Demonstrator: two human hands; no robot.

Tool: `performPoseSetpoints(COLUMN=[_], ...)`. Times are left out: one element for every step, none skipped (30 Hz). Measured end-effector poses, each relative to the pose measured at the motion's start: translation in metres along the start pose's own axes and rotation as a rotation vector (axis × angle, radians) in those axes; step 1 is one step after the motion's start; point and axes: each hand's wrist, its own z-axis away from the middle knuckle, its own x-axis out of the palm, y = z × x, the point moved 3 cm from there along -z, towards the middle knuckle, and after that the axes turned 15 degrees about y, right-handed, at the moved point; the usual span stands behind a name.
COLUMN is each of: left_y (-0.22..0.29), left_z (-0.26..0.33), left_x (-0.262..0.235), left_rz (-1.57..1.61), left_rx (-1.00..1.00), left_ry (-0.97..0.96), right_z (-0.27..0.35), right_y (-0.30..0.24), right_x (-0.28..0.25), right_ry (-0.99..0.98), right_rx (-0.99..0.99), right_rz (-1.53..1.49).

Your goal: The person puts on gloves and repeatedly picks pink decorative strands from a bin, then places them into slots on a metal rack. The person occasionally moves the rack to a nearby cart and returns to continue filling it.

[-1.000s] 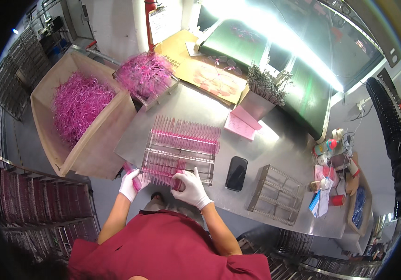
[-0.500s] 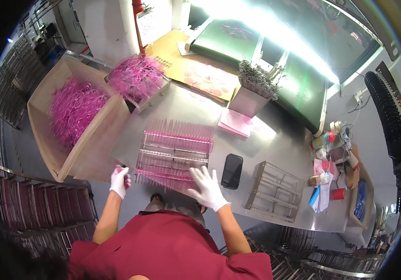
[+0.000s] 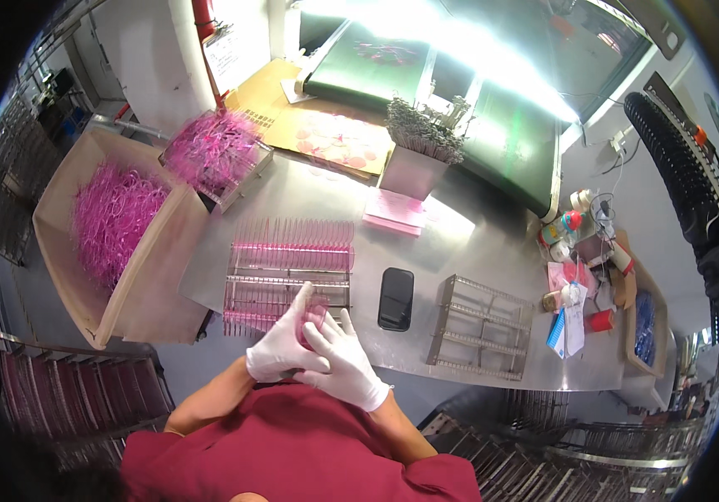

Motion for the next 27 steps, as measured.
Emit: performPoseSetpoints(left_y=[0.007,0.027,0.019,0.015,0.012,0.023,0.013,-0.001,-0.002,0.000,-0.002,-0.003,-0.011,-0.024,-0.029,-0.032,-0.035,-0.036,-0.036,-0.035,-0.033,-0.033,-0.035,-0.034,-0.033,-0.033,-0.033], left_z=[0.000,0.001,-0.002,-0.006,-0.001,0.002,-0.003,-0.007,-0.006,-0.010,-0.013,-0.015,-0.016,-0.018,-0.021,-0.024,-0.027,-0.030,-0.031,-0.032,-0.031,-0.030,-0.029,-0.031,-0.030,-0.030,-0.030], left_x=[0.014,0.025,0.027,0.030,0.019,0.017,-0.002,-0.023,-0.030,-0.039,-0.043,-0.045,-0.057,-0.072,-0.076,-0.078,-0.081,-0.079,-0.078,-0.078,-0.078,-0.079,-0.081,-0.081,-0.082,-0.082,-0.083], left_rz=[0.068,0.008,0.033,0.059,-0.040,-0.137,-0.576,-1.005,-1.259,-1.305,-1.419,-1.531,-1.565,-1.599,-1.626,-1.637,-1.649,-1.652,-1.647,-1.642,-1.639,-1.636,-1.634,-1.629,-1.621,-1.613,-1.602], left_rx=[-0.027,-0.226,-0.191,-0.155,-0.258,-0.370,-0.040,0.305,0.707,0.862,0.875,0.886,0.840,0.794,0.752,0.754,0.756,0.757,0.758,0.759,0.761,0.752,0.743,0.744,0.753,0.763,0.772], left_ry=[0.002,-0.061,-0.013,0.038,0.085,0.111,0.229,0.339,0.337,0.130,0.024,-0.085,-0.091,-0.097,-0.114,-0.124,-0.134,-0.140,-0.147,-0.154,-0.157,-0.163,-0.169,-0.172,-0.163,-0.154,-0.147], right_z=[-0.002,0.001,0.005,0.014,0.019,0.025,0.026,0.028,0.029,0.031,0.034,0.041,0.037,0.035,0.033,0.031,0.030,0.027,0.027,0.028,0.025,0.023,0.023,0.024,0.029,0.034,0.037], right_y=[-0.003,-0.003,0.002,0.011,0.023,0.042,0.056,0.078,0.095,0.110,0.120,0.137,0.130,0.122,0.116,0.116,0.119,0.117,0.113,0.112,0.109,0.106,0.103,0.109,0.116,0.123,0.129], right_x=[-0.008,-0.016,-0.018,-0.019,-0.017,-0.015,-0.022,-0.018,-0.012,-0.004,0.009,0.027,0.032,0.035,0.033,0.035,0.038,0.038,0.040,0.038,0.035,0.032,0.026,0.018,0.014,0.009,0.000], right_ry=[0.035,0.076,0.134,0.079,0.224,0.384,0.365,0.349,0.301,0.249,0.204,0.125,0.058,-0.006,-0.006,-0.004,-0.002,-0.007,-0.018,-0.048,-0.079,-0.110,-0.159,-0.152,-0.151,-0.151,-0.156], right_rx=[0.020,0.049,0.067,0.323,0.449,0.570,0.652,0.690,0.725,0.757,0.760,0.747,0.781,0.811,0.616,0.539,0.462,0.387,0.246,0.204,0.156,0.109,0.151,0.178,0.204,0.230,0.266], right_rz=[-0.053,-0.102,-0.136,-0.299,-0.573,-0.840,-0.777,-0.804,-0.796,-0.792,-0.841,-0.710,-0.604,-0.498,-0.314,-0.252,-0.190,-0.121,0.062,0.118,0.172,0.225,0.200,0.178,0.149,0.120,0.095])
